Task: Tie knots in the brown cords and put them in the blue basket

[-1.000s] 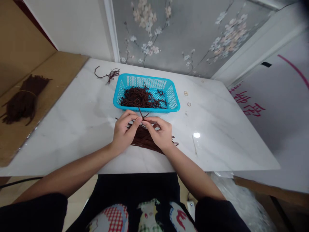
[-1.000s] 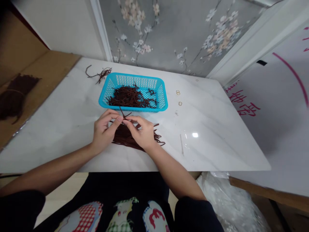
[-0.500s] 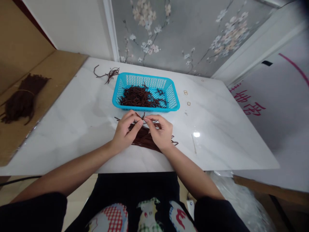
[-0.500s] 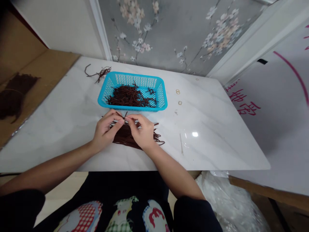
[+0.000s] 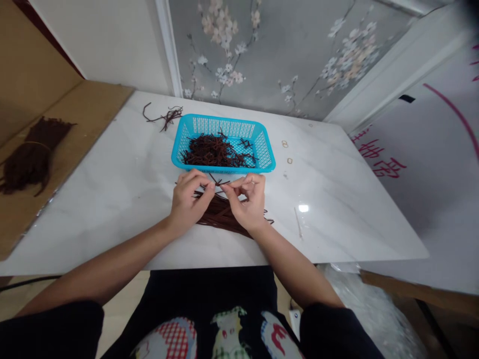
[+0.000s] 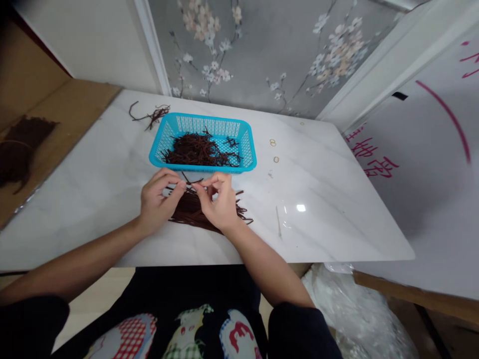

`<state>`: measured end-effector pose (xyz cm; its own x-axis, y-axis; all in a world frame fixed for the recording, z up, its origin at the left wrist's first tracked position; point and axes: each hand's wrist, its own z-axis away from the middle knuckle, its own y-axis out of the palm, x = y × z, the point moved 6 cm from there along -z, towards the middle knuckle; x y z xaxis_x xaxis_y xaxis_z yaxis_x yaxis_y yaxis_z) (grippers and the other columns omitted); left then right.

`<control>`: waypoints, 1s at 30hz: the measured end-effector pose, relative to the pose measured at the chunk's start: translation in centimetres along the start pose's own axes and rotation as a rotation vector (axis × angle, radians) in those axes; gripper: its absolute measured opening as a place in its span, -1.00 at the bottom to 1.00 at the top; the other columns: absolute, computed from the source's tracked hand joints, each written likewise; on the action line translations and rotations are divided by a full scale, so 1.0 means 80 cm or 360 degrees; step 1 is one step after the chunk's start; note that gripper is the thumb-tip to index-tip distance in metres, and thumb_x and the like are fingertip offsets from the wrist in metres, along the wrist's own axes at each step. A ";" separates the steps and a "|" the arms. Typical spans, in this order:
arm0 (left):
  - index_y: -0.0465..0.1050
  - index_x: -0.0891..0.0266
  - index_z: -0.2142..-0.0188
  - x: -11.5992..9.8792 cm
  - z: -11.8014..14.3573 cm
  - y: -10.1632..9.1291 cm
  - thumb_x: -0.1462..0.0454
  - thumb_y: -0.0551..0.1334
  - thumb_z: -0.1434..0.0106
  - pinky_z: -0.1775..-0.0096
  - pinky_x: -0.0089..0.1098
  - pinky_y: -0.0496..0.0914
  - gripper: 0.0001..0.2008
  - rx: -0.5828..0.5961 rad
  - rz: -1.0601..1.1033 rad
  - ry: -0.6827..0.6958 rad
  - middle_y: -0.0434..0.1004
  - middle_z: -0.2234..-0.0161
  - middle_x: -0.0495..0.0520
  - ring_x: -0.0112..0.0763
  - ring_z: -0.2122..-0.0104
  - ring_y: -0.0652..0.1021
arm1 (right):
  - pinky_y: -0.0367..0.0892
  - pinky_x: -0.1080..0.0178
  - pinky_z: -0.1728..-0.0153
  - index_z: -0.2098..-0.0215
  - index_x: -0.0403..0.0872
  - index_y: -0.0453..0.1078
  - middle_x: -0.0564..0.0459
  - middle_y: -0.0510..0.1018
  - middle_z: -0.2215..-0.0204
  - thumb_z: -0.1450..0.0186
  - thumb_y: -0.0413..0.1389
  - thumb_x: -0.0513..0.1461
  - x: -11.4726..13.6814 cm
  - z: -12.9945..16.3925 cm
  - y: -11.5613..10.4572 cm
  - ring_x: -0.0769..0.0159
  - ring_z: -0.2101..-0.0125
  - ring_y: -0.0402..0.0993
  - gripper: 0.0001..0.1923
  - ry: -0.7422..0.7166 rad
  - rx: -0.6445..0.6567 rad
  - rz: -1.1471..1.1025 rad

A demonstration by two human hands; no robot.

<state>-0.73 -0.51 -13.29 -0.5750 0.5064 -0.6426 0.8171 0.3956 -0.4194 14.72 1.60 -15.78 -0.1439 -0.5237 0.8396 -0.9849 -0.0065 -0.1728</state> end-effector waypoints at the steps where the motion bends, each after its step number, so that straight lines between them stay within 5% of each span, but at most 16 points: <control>1: 0.42 0.17 0.42 0.000 0.001 0.002 0.30 0.20 -0.31 0.21 -0.28 0.33 -0.85 0.0030 0.0043 -0.0018 0.48 0.40 -0.01 -0.39 0.35 0.48 | 0.36 0.31 0.49 0.13 0.07 0.11 0.17 0.54 0.40 -0.31 0.18 -0.18 0.001 0.000 0.000 0.41 0.51 0.43 -0.70 0.0000 0.0013 0.0032; 8: 0.42 0.19 0.37 0.001 0.004 0.006 0.23 0.22 -0.32 0.18 -0.30 0.35 -0.86 0.0082 0.0137 -0.0129 0.46 0.37 0.00 -0.38 0.31 0.49 | 0.43 0.33 0.50 0.01 0.01 0.26 0.05 0.65 0.31 -0.33 0.13 -0.20 0.012 0.001 0.002 0.32 0.35 0.59 -0.73 -0.0066 0.0097 0.0174; 15: 0.43 0.19 0.37 0.006 0.000 0.006 0.23 0.24 -0.32 0.19 -0.37 0.37 -0.87 0.0014 0.0214 -0.0165 0.43 0.36 -0.01 -0.41 0.31 0.47 | 0.44 0.33 0.48 -0.03 0.01 0.35 0.03 0.69 0.28 -0.28 0.21 -0.15 0.006 -0.006 -0.003 0.32 0.37 0.59 -0.64 0.0153 0.0138 0.0035; 21: 0.43 0.20 0.36 0.018 0.003 0.013 0.18 0.25 -0.32 0.16 -0.37 0.36 -0.83 0.0106 0.0443 -0.0294 0.44 0.35 0.00 -0.40 0.28 0.47 | 0.40 0.35 0.54 0.30 -0.06 0.56 0.01 0.66 0.33 -0.23 0.26 -0.07 -0.009 -0.013 -0.006 0.34 0.43 0.55 -0.78 0.0449 0.0150 -0.0222; 30: 0.45 0.22 0.43 0.030 0.006 0.030 0.25 0.36 -0.22 0.22 -0.40 0.34 -0.84 0.0333 0.0966 -0.0475 0.41 0.38 -0.02 -0.44 0.32 0.46 | 0.26 0.39 0.64 0.30 -0.05 0.55 0.05 0.61 0.36 -0.22 0.27 -0.07 -0.015 -0.011 -0.006 0.44 0.52 0.42 -0.78 0.0517 0.0137 -0.0298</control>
<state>-0.14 1.30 -16.13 -0.0041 0.3471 -0.9378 0.9978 -0.0608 -0.0268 15.27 3.00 -16.26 0.0011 -0.2097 0.9778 -0.9874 -0.1549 -0.0321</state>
